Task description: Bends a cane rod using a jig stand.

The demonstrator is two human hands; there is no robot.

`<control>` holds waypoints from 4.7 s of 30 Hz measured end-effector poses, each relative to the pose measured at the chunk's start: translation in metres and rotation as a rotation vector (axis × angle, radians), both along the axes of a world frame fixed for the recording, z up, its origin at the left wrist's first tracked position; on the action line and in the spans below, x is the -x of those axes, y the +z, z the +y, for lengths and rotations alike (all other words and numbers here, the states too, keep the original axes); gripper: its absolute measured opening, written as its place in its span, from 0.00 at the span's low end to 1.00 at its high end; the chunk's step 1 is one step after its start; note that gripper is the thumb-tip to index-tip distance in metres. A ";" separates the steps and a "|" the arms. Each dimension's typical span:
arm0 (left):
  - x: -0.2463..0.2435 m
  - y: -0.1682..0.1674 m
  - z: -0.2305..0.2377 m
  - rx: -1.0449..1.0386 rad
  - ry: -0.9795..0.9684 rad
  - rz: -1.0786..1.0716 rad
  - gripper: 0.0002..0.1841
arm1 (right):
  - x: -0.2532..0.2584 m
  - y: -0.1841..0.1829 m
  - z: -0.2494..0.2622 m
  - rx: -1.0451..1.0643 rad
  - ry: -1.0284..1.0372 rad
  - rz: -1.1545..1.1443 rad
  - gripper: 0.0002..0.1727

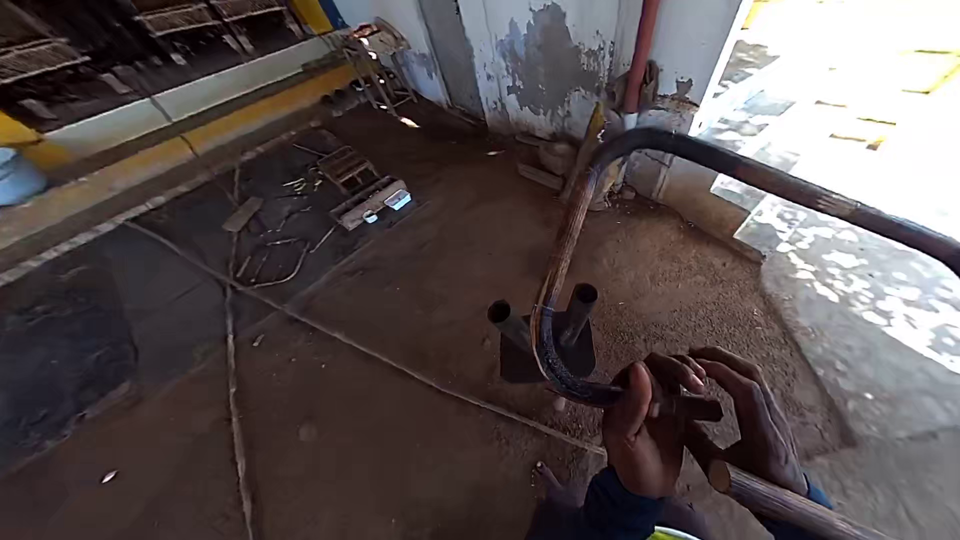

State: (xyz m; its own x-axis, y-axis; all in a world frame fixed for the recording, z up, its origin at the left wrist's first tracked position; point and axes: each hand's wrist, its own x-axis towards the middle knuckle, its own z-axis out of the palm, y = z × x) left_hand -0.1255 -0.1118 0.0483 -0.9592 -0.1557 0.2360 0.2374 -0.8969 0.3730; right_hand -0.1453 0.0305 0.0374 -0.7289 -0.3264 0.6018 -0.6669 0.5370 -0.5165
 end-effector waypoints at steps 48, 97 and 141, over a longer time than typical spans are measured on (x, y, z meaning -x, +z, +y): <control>-0.021 -0.107 -0.084 -0.083 -0.631 -0.441 0.09 | -0.042 -0.056 -0.079 -0.542 -0.216 -0.619 0.15; 0.067 -0.025 0.042 0.934 -0.069 -0.260 0.22 | -0.020 -0.078 0.055 0.474 -0.250 -0.724 0.27; -0.110 -0.157 -0.013 1.181 0.129 -0.670 0.30 | -0.111 -0.076 0.177 0.413 -0.346 -0.784 0.19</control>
State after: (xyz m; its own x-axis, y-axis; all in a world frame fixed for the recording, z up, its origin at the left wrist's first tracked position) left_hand -0.0159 -0.1250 -0.1084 -0.9356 -0.2833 -0.2107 -0.2333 0.0483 0.9712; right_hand -0.0345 0.2074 -0.0383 -0.9904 0.1124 -0.0807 0.1125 0.3143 -0.9427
